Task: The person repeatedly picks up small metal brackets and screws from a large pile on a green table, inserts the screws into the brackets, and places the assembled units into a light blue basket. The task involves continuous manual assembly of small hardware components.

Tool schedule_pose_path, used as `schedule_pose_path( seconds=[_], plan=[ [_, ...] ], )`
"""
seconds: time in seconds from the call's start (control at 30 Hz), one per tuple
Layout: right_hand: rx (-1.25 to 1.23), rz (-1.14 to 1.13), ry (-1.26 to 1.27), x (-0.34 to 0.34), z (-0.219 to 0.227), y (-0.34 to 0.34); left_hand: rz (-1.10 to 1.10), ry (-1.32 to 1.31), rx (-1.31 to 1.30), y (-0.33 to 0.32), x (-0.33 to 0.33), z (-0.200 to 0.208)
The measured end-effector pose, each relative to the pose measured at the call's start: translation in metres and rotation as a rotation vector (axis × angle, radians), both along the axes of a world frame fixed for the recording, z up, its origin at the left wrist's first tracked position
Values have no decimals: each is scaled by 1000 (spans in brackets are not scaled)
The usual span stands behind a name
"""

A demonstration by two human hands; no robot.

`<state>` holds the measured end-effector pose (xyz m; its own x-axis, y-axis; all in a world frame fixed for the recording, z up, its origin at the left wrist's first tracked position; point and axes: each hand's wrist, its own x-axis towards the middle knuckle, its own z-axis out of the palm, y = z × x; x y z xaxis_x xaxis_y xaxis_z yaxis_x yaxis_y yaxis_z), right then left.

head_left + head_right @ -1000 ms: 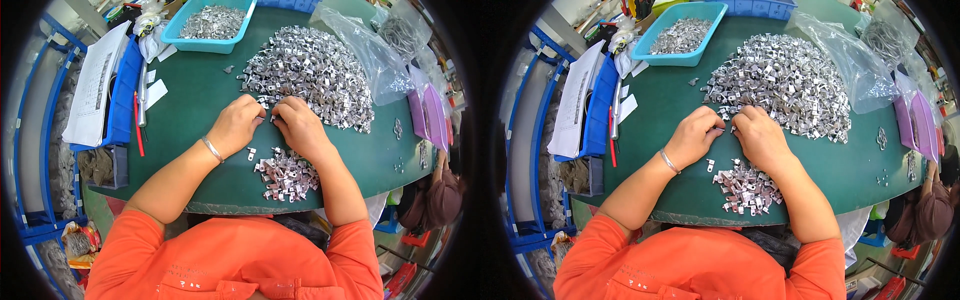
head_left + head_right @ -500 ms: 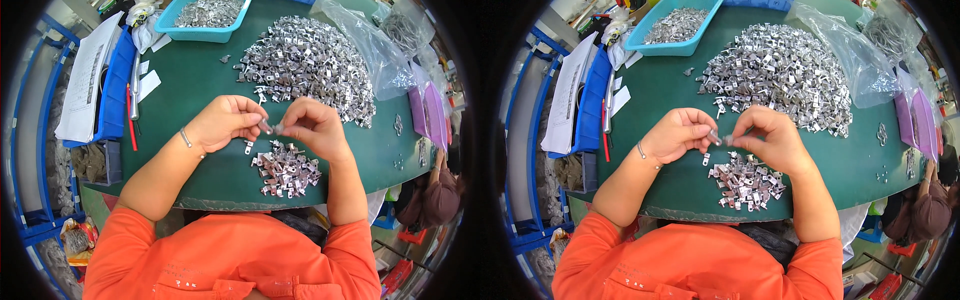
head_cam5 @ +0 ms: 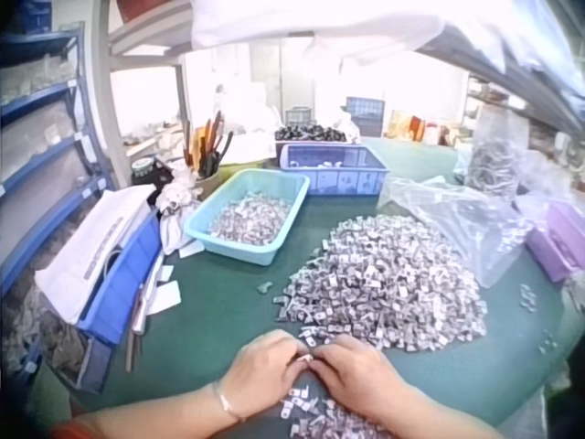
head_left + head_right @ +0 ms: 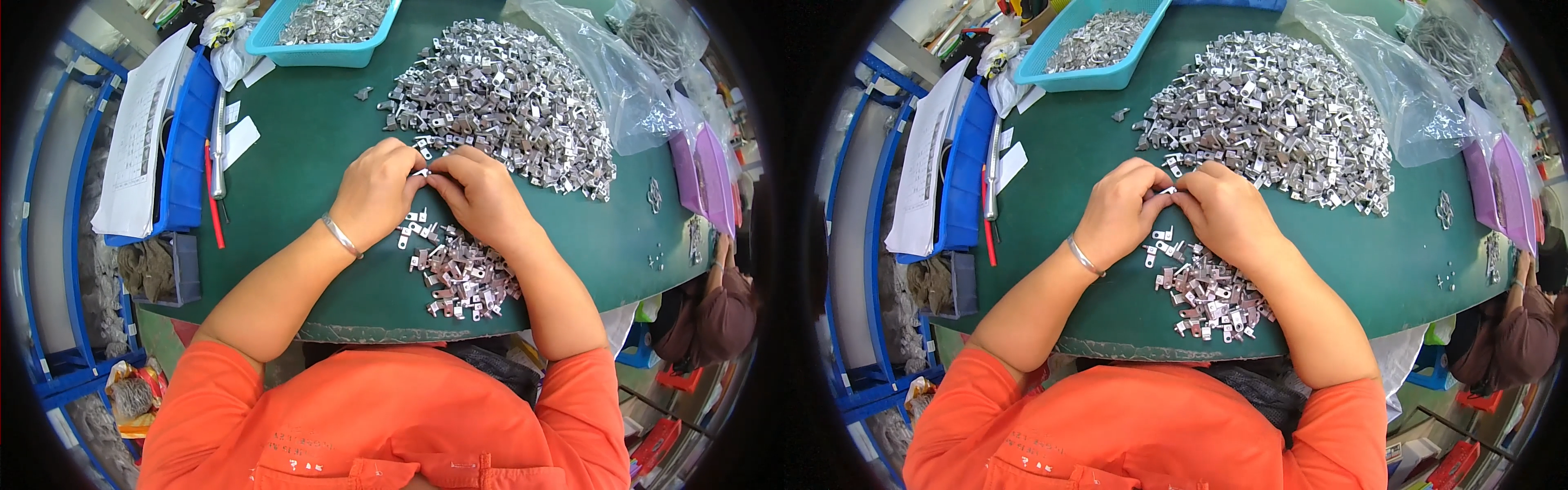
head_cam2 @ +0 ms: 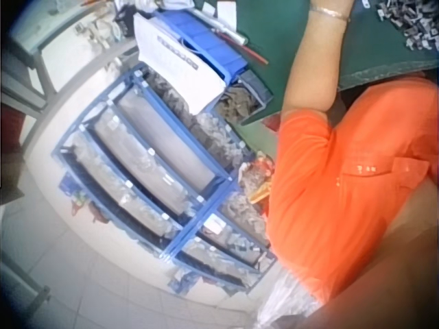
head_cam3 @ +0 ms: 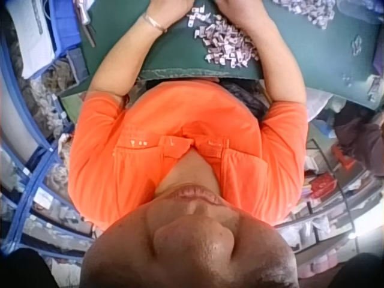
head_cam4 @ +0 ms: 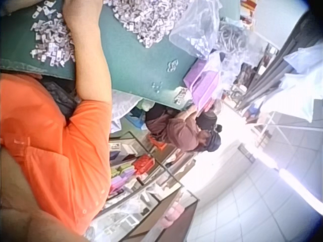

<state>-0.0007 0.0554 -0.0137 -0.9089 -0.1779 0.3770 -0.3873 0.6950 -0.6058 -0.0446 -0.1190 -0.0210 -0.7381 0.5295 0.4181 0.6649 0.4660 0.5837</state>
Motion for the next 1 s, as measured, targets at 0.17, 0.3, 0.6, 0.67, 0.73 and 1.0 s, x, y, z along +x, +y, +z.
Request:
schedule_pose_path(
  seconds=[0.17,0.3,0.6,0.67,0.73,1.0],
  plan=[
    [-706,22,-453,9,7,5,-98,-73,236,-2,6,11],
    [-747,147,-343,12,12,7,-110,-126,375,-3,15,20],
    [-463,488,-165,6,23,23,-401,91,184,-14,6,24],
    [-353,413,-314,11,31,31,-539,-60,100,-17,6,19],
    [-193,196,-173,12,28,31,-598,-132,58,-18,4,19],
    [227,-95,103,0,1,4,-83,86,6,0,-1,3]
  ],
)
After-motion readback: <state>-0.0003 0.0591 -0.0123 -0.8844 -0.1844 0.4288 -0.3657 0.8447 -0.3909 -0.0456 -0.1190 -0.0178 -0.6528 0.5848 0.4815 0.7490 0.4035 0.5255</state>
